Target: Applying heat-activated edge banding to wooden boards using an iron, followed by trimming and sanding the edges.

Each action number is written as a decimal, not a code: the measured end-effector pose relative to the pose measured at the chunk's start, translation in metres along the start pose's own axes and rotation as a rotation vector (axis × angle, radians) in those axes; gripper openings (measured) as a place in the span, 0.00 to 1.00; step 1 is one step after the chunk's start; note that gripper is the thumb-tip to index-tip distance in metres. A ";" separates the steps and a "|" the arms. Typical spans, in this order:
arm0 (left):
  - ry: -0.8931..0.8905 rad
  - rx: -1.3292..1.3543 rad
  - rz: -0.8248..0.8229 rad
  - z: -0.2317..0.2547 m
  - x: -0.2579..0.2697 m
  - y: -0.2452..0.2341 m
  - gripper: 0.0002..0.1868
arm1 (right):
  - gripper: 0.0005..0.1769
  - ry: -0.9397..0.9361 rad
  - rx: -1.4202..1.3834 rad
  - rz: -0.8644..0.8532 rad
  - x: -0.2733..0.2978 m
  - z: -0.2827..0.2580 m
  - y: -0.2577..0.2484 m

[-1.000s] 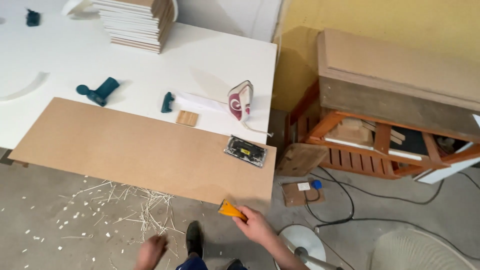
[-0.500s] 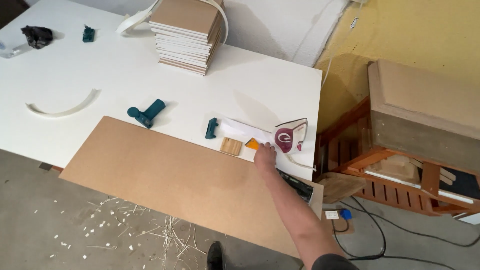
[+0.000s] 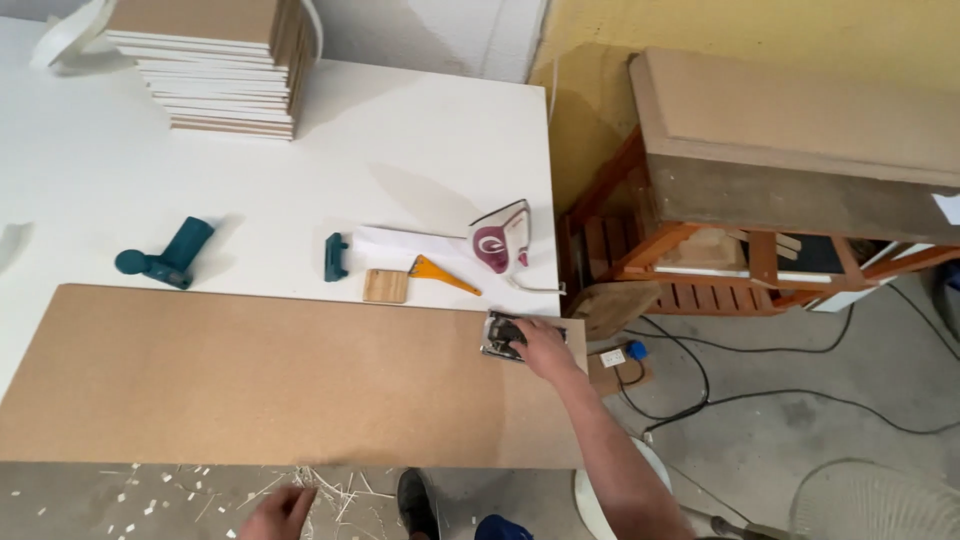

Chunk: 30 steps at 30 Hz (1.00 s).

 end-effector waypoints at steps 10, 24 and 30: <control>1.219 0.052 0.185 0.402 0.110 0.097 0.18 | 0.30 0.487 -2.064 0.767 0.213 0.005 -0.057; 0.860 -0.272 0.515 0.430 0.131 0.164 0.40 | 0.20 0.420 -0.520 0.393 0.280 0.083 0.092; 0.828 -0.275 0.559 0.428 0.125 0.167 0.39 | 0.25 0.307 -0.312 0.370 0.114 0.126 0.015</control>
Point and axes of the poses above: each hand's wrist, its own x-axis away from the middle knuckle, its own y-axis out of the palm, z = x × y, the point moved 10 cm from there along -x, towards the middle knuckle, and after that the axes turned 14 degrees about -y, right-handed, at the moved point
